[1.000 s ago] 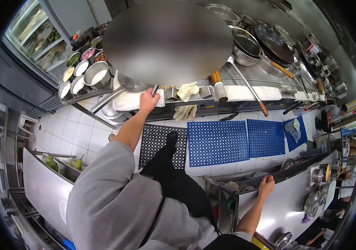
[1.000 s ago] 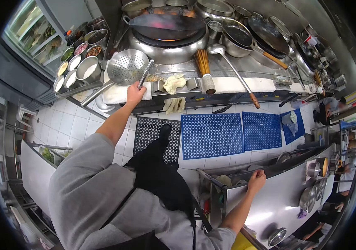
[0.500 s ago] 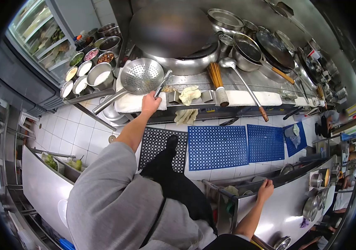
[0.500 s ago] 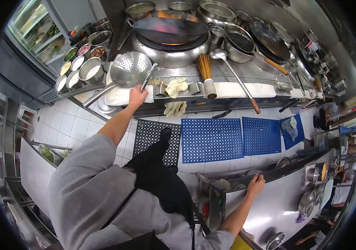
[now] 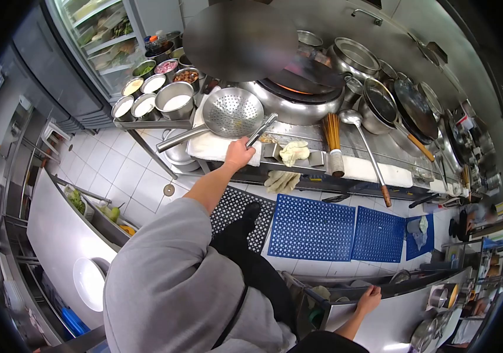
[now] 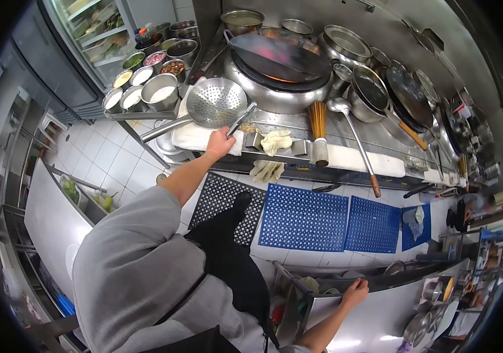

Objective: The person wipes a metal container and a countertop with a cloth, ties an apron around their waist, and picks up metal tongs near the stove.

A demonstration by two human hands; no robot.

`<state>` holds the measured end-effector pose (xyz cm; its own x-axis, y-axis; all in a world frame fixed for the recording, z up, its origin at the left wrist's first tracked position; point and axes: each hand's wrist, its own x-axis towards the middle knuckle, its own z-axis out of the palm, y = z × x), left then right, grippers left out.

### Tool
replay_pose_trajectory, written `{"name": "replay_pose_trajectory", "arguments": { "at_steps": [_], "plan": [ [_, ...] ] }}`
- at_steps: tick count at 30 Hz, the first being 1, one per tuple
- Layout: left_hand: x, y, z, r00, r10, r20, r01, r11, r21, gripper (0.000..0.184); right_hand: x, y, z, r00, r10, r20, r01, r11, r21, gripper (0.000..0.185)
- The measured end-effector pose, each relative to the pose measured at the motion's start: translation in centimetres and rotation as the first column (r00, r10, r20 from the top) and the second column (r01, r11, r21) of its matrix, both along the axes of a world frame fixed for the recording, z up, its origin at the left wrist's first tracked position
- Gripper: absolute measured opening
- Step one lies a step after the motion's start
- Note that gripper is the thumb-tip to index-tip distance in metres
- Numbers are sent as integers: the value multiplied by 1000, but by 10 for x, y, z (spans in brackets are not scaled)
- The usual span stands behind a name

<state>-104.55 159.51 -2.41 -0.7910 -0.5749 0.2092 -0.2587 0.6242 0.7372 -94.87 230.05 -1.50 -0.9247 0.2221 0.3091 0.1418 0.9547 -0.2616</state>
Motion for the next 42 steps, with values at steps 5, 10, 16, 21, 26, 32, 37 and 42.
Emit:
{"name": "replay_pose_trajectory", "arguments": {
  "at_steps": [5, 10, 16, 21, 26, 32, 37, 42],
  "plan": [
    [0, 1, 1, 1000, 12, -7, -12, 1000, 7, 23, 0, -1, 2, 1000, -15, 5, 14, 999, 37, 20],
    [2, 2, 4, 1000, -9, 4, 9, 1000, 12, 24, 1, -7, 10, 995, -54, 87, 48, 997, 65, 20],
    [-1, -9, -17, 998, -64, -24, 65, 996, 59, 30, 2, -9, 9, 1000, 4, 21, -5, 999, 39, 15],
    [-11, -26, -54, 981, -90, -174, 108, 989, 98, 27, 4, -19, 21, 993, -114, 23, 115, 993, -37, 17],
    [-14, -22, -44, 966, -144, -217, 185, 966, 181, 20, 3, -20, 25, 990, -138, 4, 138, 989, -47, 17],
    [-8, -7, -16, 976, -167, -138, 190, 967, 172, 24, 4, -17, 18, 992, -107, -74, 102, 992, -72, 16],
    [-19, -23, -25, 981, -118, -157, 190, 761, 620, 32, 5, -17, 17, 990, -136, -45, 131, 987, -96, 17],
    [22, 56, 42, 966, 14, -258, 227, 435, 871, 28, 7, -19, 25, 992, -128, -1, 128, 990, -66, 16]
  ]
}}
